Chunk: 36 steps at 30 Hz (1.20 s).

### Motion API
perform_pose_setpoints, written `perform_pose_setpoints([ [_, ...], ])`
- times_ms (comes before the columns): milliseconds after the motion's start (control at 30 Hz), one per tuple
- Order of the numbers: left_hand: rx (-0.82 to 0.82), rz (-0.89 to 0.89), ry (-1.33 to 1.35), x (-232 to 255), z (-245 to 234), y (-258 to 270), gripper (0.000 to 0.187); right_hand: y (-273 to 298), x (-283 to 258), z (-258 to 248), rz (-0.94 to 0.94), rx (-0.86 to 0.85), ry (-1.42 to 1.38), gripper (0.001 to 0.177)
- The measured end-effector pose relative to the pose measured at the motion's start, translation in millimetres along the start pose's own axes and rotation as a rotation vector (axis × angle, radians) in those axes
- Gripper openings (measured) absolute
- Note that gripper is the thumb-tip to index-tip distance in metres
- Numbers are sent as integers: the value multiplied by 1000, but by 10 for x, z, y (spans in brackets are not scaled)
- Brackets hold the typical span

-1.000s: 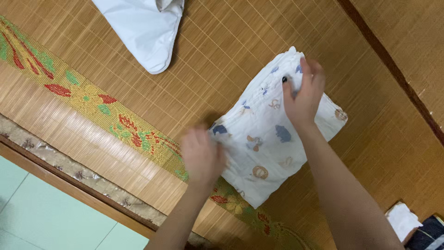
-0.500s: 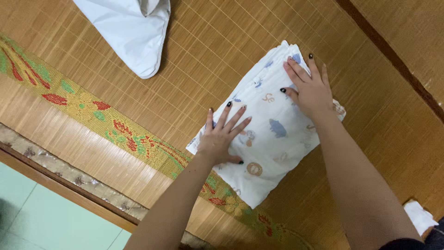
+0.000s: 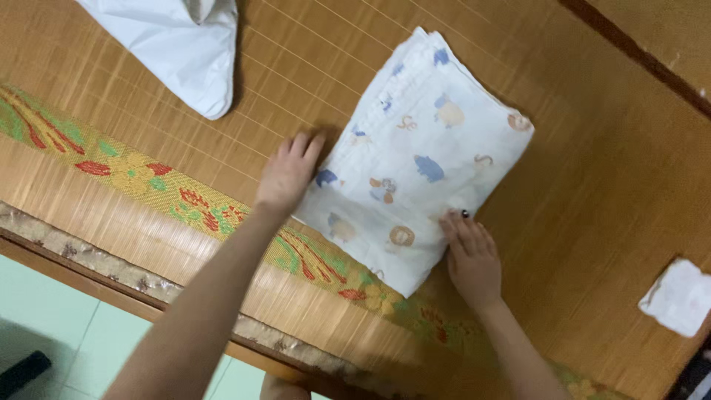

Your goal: The person folds a small white cloth and then a larger patterned sheet on a bamboo mat. They smooth and align the fabric, fold it into a compact rectangle, and place it aside.

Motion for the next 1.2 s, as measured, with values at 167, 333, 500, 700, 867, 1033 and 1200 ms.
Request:
perform_pose_setpoints([
  [167, 21, 554, -564, 501, -192, 106, 88, 195, -131, 161, 20, -62, 61, 69],
  [333, -138, 787, -898, 757, -42, 92, 96, 94, -74, 156, 40, -26, 6, 69],
  [500, -333, 705, -694, 709, 59, 103, 88, 170, 53, 365, 67, -228, -69, 91],
  [700, -282, 724, -772, 774, 179, 313, 90, 348, -234, 540, -203, -295, 147, 90],
  [867, -260, 683, -787, 874, 174, 367, 98, 457, -488, 497, -193, -231, -164, 94],
  [1033, -295, 633, -763, 871, 240, 388, 99, 559, -575, 478, -92, -74, 25, 77],
  [1200, -181, 656, -657, 961, 135, 410, 96, 685, -379, 615, -11, -102, -7, 81],
])
Point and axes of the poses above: each hand's wrist, its own y-axis away from the middle knuckle, its own z-axis out of the palm, x = y × z, the point moved 9 cm from there along -y, towards the middle knuckle, and after that the axes turned 4 degrees about -x, right-handed, at the moved point
